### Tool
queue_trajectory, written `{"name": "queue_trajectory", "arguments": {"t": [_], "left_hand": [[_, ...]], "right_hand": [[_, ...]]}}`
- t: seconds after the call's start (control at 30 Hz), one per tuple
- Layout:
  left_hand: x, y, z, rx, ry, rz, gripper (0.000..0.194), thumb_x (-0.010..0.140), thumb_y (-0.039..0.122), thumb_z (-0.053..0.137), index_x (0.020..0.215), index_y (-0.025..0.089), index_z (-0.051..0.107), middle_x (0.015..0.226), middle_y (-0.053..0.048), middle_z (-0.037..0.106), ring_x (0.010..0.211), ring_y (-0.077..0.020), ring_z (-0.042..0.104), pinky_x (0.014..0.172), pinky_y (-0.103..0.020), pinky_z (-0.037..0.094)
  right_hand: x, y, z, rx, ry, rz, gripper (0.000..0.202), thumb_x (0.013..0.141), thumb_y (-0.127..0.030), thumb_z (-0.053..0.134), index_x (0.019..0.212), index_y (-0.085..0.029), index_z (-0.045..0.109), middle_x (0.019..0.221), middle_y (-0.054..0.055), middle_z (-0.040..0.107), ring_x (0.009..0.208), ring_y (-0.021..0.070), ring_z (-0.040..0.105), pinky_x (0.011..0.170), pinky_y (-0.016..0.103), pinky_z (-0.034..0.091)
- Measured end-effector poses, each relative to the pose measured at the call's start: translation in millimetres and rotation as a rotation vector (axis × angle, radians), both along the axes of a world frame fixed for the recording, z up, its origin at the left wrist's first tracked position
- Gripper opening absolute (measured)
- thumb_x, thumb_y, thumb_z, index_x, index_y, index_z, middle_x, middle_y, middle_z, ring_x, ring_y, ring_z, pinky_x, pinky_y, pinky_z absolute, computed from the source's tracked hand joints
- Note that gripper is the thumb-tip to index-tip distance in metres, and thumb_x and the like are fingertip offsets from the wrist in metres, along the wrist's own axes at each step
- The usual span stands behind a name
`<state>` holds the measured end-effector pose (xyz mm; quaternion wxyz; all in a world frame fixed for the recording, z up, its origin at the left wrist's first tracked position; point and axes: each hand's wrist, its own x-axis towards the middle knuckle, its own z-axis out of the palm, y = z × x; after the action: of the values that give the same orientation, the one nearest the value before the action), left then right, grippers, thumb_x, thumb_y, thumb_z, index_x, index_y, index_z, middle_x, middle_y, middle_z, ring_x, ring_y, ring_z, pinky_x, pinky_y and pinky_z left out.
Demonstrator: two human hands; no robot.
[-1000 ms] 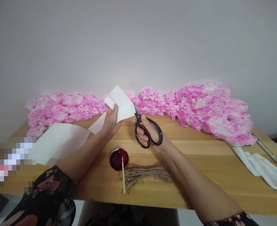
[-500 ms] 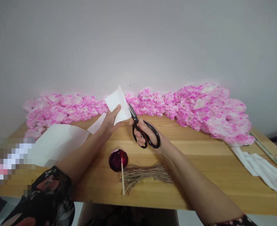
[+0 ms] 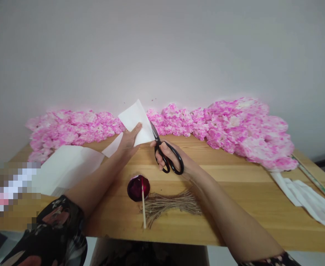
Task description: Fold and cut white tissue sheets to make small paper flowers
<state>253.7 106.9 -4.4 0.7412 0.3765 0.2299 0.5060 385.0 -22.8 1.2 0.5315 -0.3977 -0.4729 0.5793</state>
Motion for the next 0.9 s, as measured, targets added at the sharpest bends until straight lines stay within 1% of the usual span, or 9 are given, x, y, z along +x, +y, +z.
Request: {"name": "queue_trajectory", "arguments": {"t": [0.13,0.23,0.3,0.43,0.53,0.6,0.67,0.77,0.9], "left_hand": [[-0.2,0.0,-0.6,0.038,-0.007,0.017,0.036,0.075,0.025,0.077,0.109,0.017,0.068,0.114,-0.010,0.072,0.122,-0.0285,0.059,0.105,-0.038,0.049],[0.4,0.0,-1.9,0.038,0.012,0.018,0.034,0.073,0.026,0.078,0.104,0.016,0.069,0.114,-0.010,0.072,0.122,-0.0289,0.060,0.105,-0.039,0.049],[1.0,0.8,-3.5,0.038,0.010,0.018,0.030,0.073,0.027,0.078,0.100,0.016,0.070,0.112,-0.011,0.072,0.122,-0.0290,0.059,0.105,-0.041,0.049],[2.0,2.9,-6.9,0.044,-0.016,0.036,0.025,0.074,0.026,0.078,0.096,0.016,0.070,0.106,-0.010,0.074,0.126,-0.0281,0.057,0.107,-0.039,0.047],[2.0,2.0,-6.0,0.034,-0.014,0.025,0.026,0.074,0.026,0.078,0.096,0.016,0.071,0.106,-0.010,0.074,0.126,-0.0281,0.057,0.107,-0.039,0.047],[1.9,0.0,-4.0,0.021,-0.009,0.019,0.030,0.073,0.026,0.078,0.100,0.017,0.070,0.109,-0.010,0.074,0.124,-0.0279,0.059,0.107,-0.039,0.047],[2.0,-1.9,-2.5,0.016,-0.013,0.004,0.036,0.073,0.025,0.078,0.106,0.016,0.069,0.111,-0.010,0.073,0.122,-0.0274,0.060,0.108,-0.040,0.046],[2.9,-2.8,-4.1,0.016,-0.031,-0.034,0.043,0.074,0.025,0.078,0.114,0.015,0.066,0.113,-0.009,0.073,0.122,-0.0259,0.061,0.109,-0.041,0.044],[4.2,-0.3,-11.5,-0.007,-0.068,-0.072,0.044,0.076,0.024,0.077,0.118,0.017,0.065,0.116,-0.009,0.072,0.123,-0.0246,0.060,0.110,-0.039,0.044]], "right_hand": [[1.5,-0.9,3.1,-0.009,-0.056,-0.001,0.066,0.079,-0.076,0.053,0.113,-0.019,0.054,0.072,-0.001,0.055,0.051,0.0106,0.050,0.043,0.023,0.044],[2.6,-1.6,3.4,0.024,-0.081,0.017,0.066,0.080,-0.074,0.054,0.114,-0.018,0.055,0.077,0.000,0.056,0.046,0.0070,0.043,0.038,0.021,0.036],[3.3,-2.0,2.9,0.025,-0.085,0.017,0.064,0.081,-0.073,0.055,0.114,-0.018,0.056,0.078,0.001,0.055,0.047,0.0064,0.040,0.037,0.021,0.033],[4.9,-1.8,1.8,0.015,-0.011,0.029,0.065,0.081,-0.073,0.054,0.115,-0.018,0.057,0.077,0.002,0.053,0.056,0.0102,0.043,0.039,0.021,0.032],[5.6,-0.7,1.8,0.003,0.049,0.062,0.064,0.081,-0.074,0.052,0.114,-0.019,0.058,0.077,0.002,0.052,0.059,0.0115,0.044,0.041,0.021,0.033],[5.3,0.3,2.3,-0.010,0.065,0.051,0.061,0.080,-0.074,0.054,0.107,-0.019,0.059,0.075,0.001,0.051,0.057,0.0110,0.042,0.040,0.021,0.032],[4.6,1.0,3.0,-0.018,0.055,0.020,0.059,0.079,-0.075,0.054,0.092,-0.018,0.060,0.072,0.001,0.049,0.054,0.0103,0.041,0.039,0.022,0.031],[3.4,1.7,3.8,-0.017,0.023,-0.017,0.059,0.080,-0.075,0.052,0.074,-0.017,0.056,0.066,0.000,0.046,0.050,0.0090,0.039,0.038,0.022,0.029],[2.6,1.8,3.6,-0.016,0.037,-0.059,0.054,0.083,-0.070,0.055,0.070,-0.017,0.053,0.064,-0.001,0.045,0.047,0.0073,0.036,0.036,0.021,0.026]]}}
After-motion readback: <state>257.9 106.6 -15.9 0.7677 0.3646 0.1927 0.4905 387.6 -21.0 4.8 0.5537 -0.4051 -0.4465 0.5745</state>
